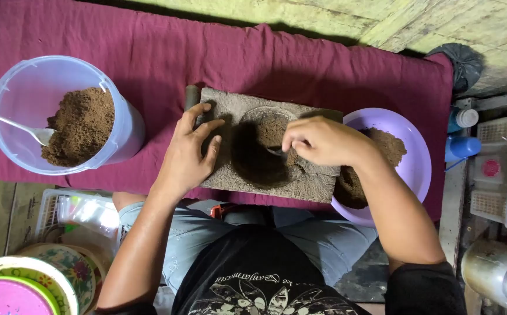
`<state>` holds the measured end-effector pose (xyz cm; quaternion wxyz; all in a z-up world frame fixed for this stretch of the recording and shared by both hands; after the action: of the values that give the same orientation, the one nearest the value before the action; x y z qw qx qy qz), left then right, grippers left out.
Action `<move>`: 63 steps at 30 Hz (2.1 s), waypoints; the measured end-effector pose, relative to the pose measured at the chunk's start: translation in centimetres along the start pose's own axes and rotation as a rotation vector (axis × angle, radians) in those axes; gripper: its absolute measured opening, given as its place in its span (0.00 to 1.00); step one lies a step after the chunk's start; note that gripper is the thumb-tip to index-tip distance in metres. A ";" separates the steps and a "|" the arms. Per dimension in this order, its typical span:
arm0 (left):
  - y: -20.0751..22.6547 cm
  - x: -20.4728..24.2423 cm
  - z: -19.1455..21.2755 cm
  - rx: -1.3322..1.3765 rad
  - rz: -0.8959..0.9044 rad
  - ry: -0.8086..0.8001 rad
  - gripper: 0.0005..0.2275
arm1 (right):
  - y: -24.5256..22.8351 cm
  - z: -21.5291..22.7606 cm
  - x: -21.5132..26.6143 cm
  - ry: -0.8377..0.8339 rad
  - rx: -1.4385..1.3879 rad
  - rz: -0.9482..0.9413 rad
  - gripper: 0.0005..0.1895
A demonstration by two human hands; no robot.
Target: The person scoops brown powder with a plastic spoon and transfers it between a bowl and a stone mortar.
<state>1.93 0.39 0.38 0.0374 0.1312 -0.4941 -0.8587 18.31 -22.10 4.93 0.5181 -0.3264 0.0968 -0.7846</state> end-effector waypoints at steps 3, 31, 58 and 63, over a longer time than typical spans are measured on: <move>-0.3 0.2 -0.1 -0.002 0.008 -0.002 0.13 | -0.9 0.0 0.2 0.024 -0.095 0.150 0.12; -0.3 0.1 -0.1 0.001 -0.004 0.013 0.13 | 2.5 -3.5 1.0 0.435 0.004 -0.230 0.10; 3.5 -0.8 -10.4 1.900 0.617 0.256 0.33 | -1.1 3.4 2.6 0.715 -0.500 -0.102 0.09; 3.9 -1.4 -11.9 1.964 0.620 0.244 0.33 | 1.0 2.1 3.5 0.764 -0.536 -0.132 0.09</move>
<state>6.14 -11.29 -1.71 0.1831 0.0569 -0.9814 -0.0111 19.41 -25.22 7.49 0.2917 -0.1420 0.4588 -0.8272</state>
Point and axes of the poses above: each hand's wrist, its own x-axis away from the middle knuckle, its own z-axis out of the back of the hand, y = z × x, the point moved 2 cm from there along -x, towards the middle knuckle, and after that the axes turned 14 degrees about x, right-handed, at the moved point
